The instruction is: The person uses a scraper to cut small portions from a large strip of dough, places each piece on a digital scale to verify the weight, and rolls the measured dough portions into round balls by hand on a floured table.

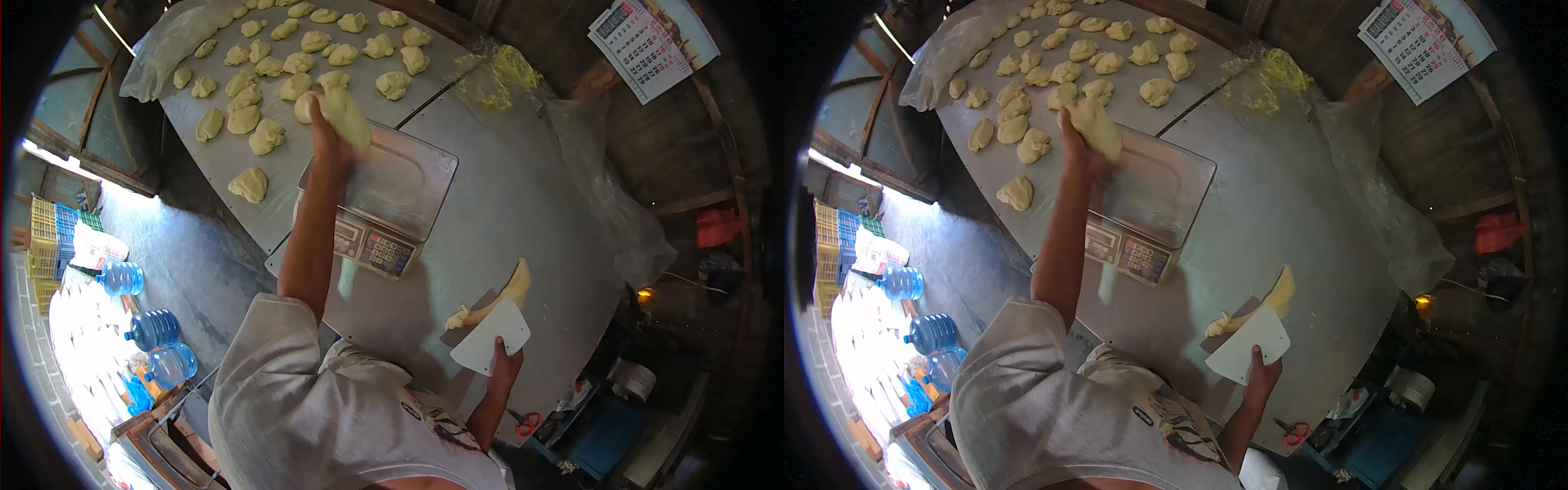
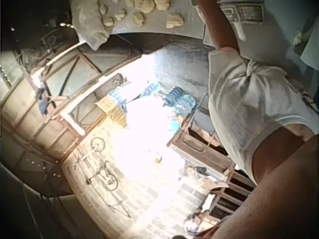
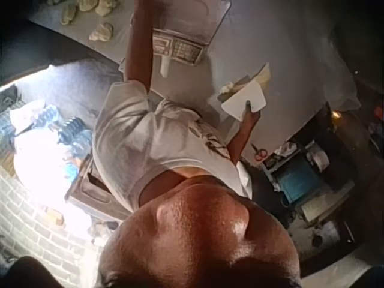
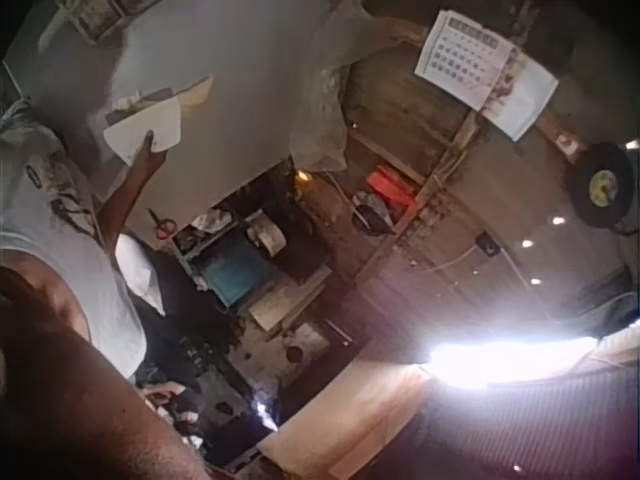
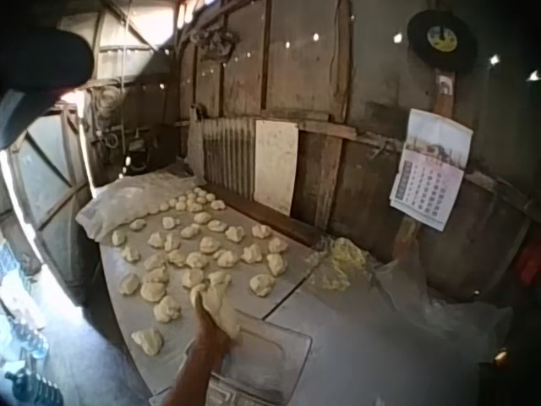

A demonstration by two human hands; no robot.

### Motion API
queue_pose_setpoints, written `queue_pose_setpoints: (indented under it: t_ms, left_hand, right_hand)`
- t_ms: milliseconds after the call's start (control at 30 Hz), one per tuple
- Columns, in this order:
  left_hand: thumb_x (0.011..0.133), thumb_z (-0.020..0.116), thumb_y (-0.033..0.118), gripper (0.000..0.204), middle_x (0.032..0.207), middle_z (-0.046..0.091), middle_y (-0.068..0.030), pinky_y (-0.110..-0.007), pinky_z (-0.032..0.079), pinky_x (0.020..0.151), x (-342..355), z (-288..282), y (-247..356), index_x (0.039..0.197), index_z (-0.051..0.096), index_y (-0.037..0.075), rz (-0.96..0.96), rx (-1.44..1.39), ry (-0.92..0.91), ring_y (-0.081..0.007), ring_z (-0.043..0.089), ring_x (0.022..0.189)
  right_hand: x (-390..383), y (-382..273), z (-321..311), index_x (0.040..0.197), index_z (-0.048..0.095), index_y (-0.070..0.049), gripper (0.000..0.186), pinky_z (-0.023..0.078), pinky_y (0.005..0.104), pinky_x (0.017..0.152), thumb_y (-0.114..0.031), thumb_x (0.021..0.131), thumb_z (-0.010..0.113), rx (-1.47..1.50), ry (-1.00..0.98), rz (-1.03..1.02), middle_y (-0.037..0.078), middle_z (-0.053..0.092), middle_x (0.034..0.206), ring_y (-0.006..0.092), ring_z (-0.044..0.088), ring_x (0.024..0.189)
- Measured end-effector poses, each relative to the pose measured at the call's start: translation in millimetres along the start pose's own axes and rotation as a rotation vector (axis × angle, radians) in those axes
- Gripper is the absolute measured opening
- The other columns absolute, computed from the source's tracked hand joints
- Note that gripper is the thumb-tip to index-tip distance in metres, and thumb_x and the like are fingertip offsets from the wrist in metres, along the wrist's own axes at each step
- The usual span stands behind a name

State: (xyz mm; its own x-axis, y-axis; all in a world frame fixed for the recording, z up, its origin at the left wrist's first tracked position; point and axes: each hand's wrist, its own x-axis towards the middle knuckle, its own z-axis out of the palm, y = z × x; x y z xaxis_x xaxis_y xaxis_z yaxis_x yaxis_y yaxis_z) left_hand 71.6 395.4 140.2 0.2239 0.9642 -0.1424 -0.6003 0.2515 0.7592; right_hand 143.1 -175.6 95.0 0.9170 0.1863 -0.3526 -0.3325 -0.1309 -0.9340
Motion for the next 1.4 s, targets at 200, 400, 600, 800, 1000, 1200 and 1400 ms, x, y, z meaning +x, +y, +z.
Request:
queue_pose_setpoints:
  t_ms: [200, 400, 600, 800, 1000, 1200, 1400]
  left_hand:
    - [0.096, 0.056, 0.025, 0.044, 0.131, 0.051, -0.0151, -0.047, 0.043, 0.099, 62, 76, 44, 0.138, 0.047, 0.014, 1.108, 0.681, 0.052, -0.0340, 0.053, 0.114]
    - [0.088, 0.065, 0.017, 0.048, 0.136, 0.050, -0.0211, -0.050, 0.044, 0.097, 27, 62, -69, 0.133, 0.054, 0.011, 0.427, 1.987, 0.075, -0.0445, 0.051, 0.117]
    - [0.082, 0.074, 0.036, 0.071, 0.141, 0.049, -0.0195, -0.049, 0.039, 0.106, -291, 15, -172, 0.141, 0.045, 0.008, 0.226, 1.405, -1.188, -0.0364, 0.045, 0.133]
    - [0.065, 0.088, 0.041, 0.117, 0.156, 0.013, -0.0327, -0.057, 0.017, 0.119, -416, -19, -279, 0.155, 0.018, 0.016, 0.366, 1.390, -1.190, -0.0472, 0.013, 0.147]
    - [0.063, 0.084, 0.018, 0.087, 0.140, 0.044, -0.0214, -0.048, 0.045, 0.103, -376, 114, -344, 0.141, 0.045, 0.023, 0.249, 1.371, -1.060, -0.0385, 0.047, 0.128]
    - [0.069, 0.076, 0.015, 0.060, 0.119, 0.061, -0.0141, -0.042, 0.052, 0.092, -381, 52, -250, 0.125, 0.056, 0.013, -0.124, 0.631, -1.595, -0.0362, 0.062, 0.108]
    - [0.068, 0.080, 0.024, 0.074, 0.145, 0.042, -0.0080, -0.058, 0.019, 0.115, -419, -77, -156, 0.134, 0.049, 0.016, 0.299, 1.583, -1.541, -0.0306, 0.033, 0.139]
  right_hand:
    - [15, -11, -11, 0.133, 0.048, 0.006, 0.046, 0.042, 0.0349, 0.101, -0.002, 0.091, 0.065, -0.026, -0.077, -0.041, 0.013, 0.059, 0.127, 0.0226, 0.057, 0.115]
    - [28, -2, -57, 0.132, 0.051, 0.007, 0.044, 0.048, 0.0356, 0.096, -0.003, 0.091, 0.065, -0.136, 0.147, -0.068, 0.014, 0.062, 0.124, 0.0241, 0.061, 0.109]
    - [32, -12, -97, 0.126, 0.056, 0.006, 0.043, 0.044, 0.0311, 0.094, -0.013, 0.089, 0.071, -0.141, 0.239, -0.055, 0.009, 0.065, 0.117, 0.0188, 0.060, 0.105]
    - [-15, -19, -151, 0.129, 0.055, 0.003, 0.047, 0.043, 0.0312, 0.097, -0.012, 0.088, 0.073, -0.056, 0.334, -0.037, 0.008, 0.064, 0.121, 0.0185, 0.060, 0.109]
    - [-58, -9, -190, 0.129, 0.054, 0.004, 0.050, 0.043, 0.0323, 0.098, -0.013, 0.087, 0.075, -0.106, 0.377, 0.021, 0.010, 0.064, 0.122, 0.0197, 0.059, 0.110]
    - [-63, 15, -219, 0.121, 0.060, 0.004, 0.038, 0.046, 0.0324, 0.094, -0.009, 0.088, 0.071, -0.109, 0.401, -0.054, 0.010, 0.067, 0.116, 0.0205, 0.062, 0.106]
    - [-38, 2, -130, 0.115, 0.061, 0.002, 0.034, 0.053, 0.0377, 0.080, -0.014, 0.087, 0.071, -0.592, -0.013, -0.307, 0.019, 0.072, 0.096, 0.0278, 0.070, 0.088]
